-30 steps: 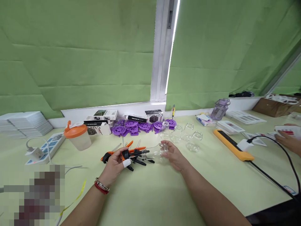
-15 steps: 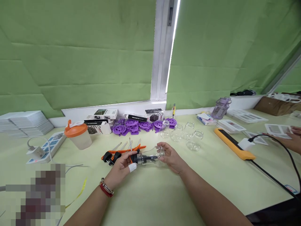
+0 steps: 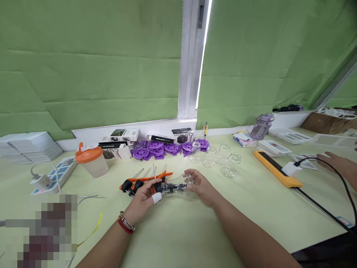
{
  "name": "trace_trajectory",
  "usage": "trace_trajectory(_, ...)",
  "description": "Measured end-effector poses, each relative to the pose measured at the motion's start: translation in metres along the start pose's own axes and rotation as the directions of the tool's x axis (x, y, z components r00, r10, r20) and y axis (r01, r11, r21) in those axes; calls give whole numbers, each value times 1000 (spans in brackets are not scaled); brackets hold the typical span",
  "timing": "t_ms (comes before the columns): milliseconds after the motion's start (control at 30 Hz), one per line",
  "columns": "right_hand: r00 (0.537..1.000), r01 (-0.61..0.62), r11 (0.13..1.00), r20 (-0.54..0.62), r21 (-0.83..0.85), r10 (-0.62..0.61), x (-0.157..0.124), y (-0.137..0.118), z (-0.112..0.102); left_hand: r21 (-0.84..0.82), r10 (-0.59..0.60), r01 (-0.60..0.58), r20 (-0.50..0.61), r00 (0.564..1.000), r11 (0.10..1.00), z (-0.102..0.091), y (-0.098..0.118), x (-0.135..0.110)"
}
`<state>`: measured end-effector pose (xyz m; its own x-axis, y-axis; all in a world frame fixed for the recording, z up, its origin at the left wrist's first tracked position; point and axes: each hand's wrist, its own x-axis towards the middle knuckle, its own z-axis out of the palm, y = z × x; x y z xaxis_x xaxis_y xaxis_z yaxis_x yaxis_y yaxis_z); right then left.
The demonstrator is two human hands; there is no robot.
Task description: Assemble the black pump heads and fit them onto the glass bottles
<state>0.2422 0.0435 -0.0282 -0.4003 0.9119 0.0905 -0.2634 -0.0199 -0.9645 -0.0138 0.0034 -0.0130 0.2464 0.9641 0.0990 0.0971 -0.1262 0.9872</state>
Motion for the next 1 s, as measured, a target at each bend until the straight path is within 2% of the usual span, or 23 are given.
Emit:
trace_trajectory(300, 998, -56, 997, -41, -48, 54, -1, -6, 3, 1, 4, -4, -24, 1000, 1000, 0, 4, 0)
trace_trajectory(433, 993, -61, 998, 101, -4, 61, -4, -11, -4, -49, 5, -7, -36, 999, 999, 0, 8, -1)
trace_trajectory(500, 989, -68, 998, 134, 2, 67, -5, -12, -7, -52, 6, -7, -33, 999, 999, -1, 7, -1)
trace_trajectory(867, 979, -201, 975, -1, -99, 202, -2, -6, -2, -34, 24, -24, -11, 1000, 999, -3, -2, 0)
trace_trajectory(1000, 979, -163, 984, 114, -77, 171, -5, -11, -5, -62, 7, -9, -31, 1000, 998, -3, 1, 1)
